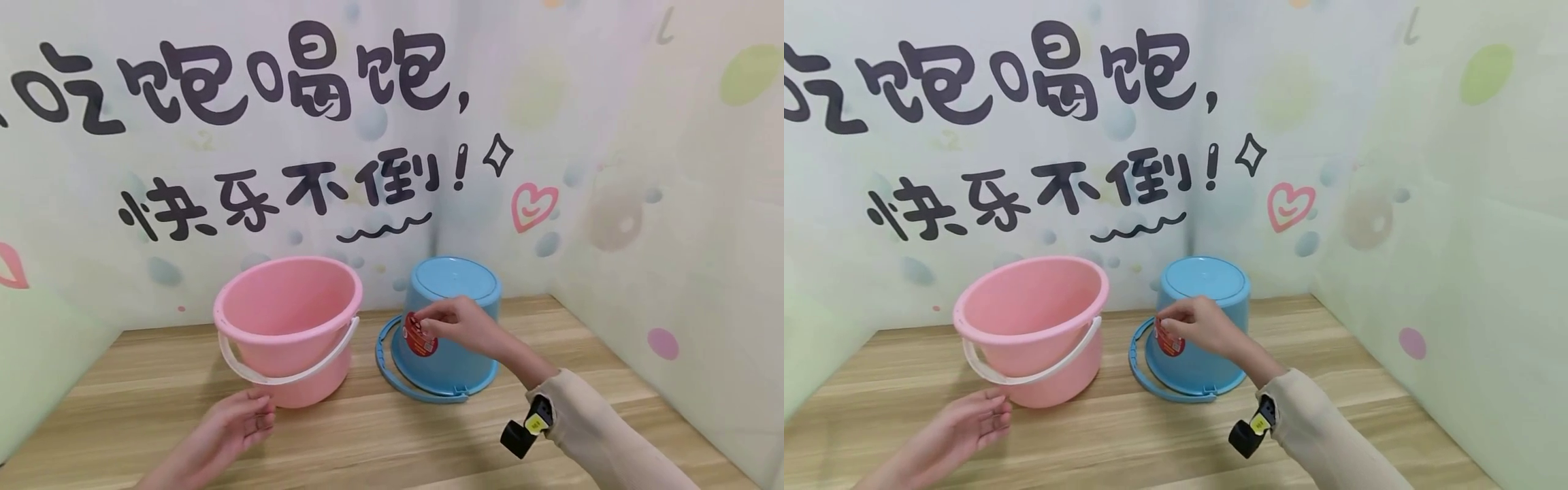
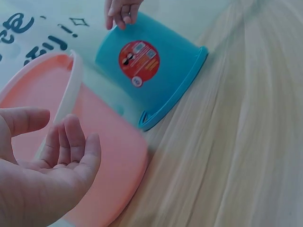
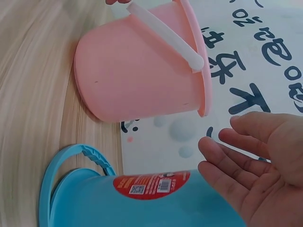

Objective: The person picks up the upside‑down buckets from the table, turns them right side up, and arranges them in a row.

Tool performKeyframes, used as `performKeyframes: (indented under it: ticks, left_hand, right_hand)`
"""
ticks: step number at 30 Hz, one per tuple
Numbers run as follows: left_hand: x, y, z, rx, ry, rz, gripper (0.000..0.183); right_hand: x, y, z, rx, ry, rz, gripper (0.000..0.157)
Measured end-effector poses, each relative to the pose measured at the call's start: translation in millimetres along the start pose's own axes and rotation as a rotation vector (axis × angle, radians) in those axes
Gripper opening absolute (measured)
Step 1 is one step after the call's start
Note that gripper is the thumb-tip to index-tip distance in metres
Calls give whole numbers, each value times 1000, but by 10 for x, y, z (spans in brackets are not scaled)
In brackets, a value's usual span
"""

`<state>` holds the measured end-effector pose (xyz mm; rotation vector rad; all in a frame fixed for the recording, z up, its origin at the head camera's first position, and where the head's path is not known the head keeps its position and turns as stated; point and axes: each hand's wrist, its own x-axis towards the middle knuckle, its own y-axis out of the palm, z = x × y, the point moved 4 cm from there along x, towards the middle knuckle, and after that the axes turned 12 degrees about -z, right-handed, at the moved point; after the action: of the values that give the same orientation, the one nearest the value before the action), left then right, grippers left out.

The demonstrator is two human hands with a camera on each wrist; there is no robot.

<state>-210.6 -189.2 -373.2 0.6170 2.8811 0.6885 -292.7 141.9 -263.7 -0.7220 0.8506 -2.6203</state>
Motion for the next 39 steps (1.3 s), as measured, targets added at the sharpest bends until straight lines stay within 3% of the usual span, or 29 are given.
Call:
performKeyframes:
  ticks: [4,9,16,24,33,39]
  left_hand:
    - [75,162,77,-11,2,24,26]
    - [197,380,138,-7,-15,-1,20]
    - [425,682,207,23,-22,8,15]
    - [714,936,332,66,-67,-33,16]
    - [1104,1120,404,121,-108,-95,25]
    - [1401,1142,445,187,-97,-177,39]
  right_hand:
    - [-77,-58,-36,39,5,-2,28]
    - [-188,-149,-129,33,14,-21,30]
    - [-340,-297,-274,16,29,-35,33]
    - [-521,-522,-465,-28,96,-56,33]
    - [-542,-656,-809,-29,171,-28,32]
    - [-482,-748,-1185,-29,327,-72,33]
